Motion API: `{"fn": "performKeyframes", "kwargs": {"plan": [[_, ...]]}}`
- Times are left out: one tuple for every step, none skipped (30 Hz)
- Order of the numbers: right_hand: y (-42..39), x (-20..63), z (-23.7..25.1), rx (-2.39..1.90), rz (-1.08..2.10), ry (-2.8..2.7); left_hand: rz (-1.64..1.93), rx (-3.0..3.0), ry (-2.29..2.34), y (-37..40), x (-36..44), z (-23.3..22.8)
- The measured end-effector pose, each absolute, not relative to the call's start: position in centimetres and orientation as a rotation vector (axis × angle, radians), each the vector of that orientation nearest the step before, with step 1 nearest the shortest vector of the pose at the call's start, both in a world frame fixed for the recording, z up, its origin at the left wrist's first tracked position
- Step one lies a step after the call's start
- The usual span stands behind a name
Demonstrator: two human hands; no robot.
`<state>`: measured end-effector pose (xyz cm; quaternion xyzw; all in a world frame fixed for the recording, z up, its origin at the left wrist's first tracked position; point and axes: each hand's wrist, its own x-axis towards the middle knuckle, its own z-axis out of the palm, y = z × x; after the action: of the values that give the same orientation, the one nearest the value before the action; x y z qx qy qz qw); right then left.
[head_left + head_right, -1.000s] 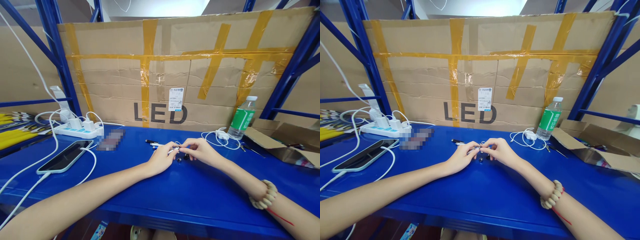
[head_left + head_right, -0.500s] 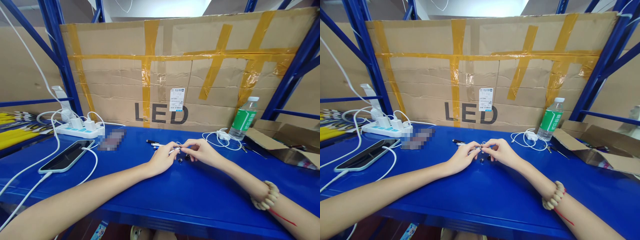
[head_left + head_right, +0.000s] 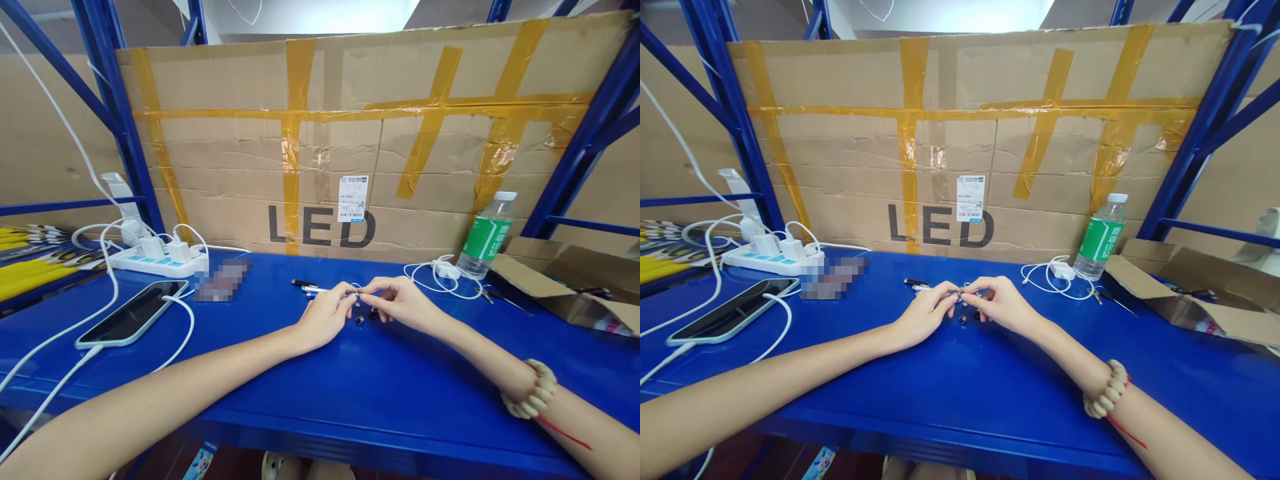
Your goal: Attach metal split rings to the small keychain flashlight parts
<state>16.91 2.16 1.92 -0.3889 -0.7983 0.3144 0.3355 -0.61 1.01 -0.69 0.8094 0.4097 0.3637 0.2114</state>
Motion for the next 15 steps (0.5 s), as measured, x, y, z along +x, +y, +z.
{"fn": "performKeyframes", "kwargs": {"plan": [[2.15,16.88,1.93,-1.016,0.820,-2.081,1.010,2.248,1.139,1.00,-0.60,-0.69],[2.13,16.84,1.94,-1.020,0.819,-2.079,1.008,2.248,1.140,0.99,-0.60,-0.69],[2.11,16.79,1.97,-1.025,0.817,-2.076,1.007,2.248,1.141,0.98,-0.60,-0.69],[2.07,16.73,2.01,-1.030,0.814,-2.072,1.006,2.247,1.140,0.96,-0.61,-0.68],[2.02,16.67,2.05,-1.034,0.811,-2.068,1.009,2.246,1.137,0.94,-0.62,-0.68],[1.96,16.62,2.10,-1.035,0.808,-2.065,1.010,2.245,1.134,0.92,-0.63,-0.67],[1.91,16.57,2.14,-1.035,0.807,-2.061,1.011,2.244,1.131,0.91,-0.65,-0.66],[1.86,16.53,2.16,-1.036,0.809,-2.060,1.011,2.242,1.130,0.90,-0.65,-0.65],[1.83,16.51,2.17,-1.037,0.813,-2.057,1.011,2.241,1.129,0.90,-0.66,-0.65],[1.81,16.52,2.17,-1.041,0.820,-2.054,1.010,2.240,1.129,0.90,-0.65,-0.65],[1.83,16.55,2.15,-1.044,0.830,-2.050,1.008,2.240,1.130,0.91,-0.64,-0.66],[1.87,16.60,2.13,-1.045,0.843,-2.048,1.006,2.242,1.129,0.91,-0.62,-0.66],[1.93,16.68,2.12,-1.043,0.857,-2.051,1.002,2.245,1.130,0.91,-0.61,-0.68],[2.00,16.78,2.12,-1.038,0.868,-2.058,0.993,2.251,1.133,0.90,-0.59,-0.69],[2.09,16.90,2.14,-1.035,0.875,-2.067,0.982,2.259,1.139,0.88,-0.57,-0.70]]}}
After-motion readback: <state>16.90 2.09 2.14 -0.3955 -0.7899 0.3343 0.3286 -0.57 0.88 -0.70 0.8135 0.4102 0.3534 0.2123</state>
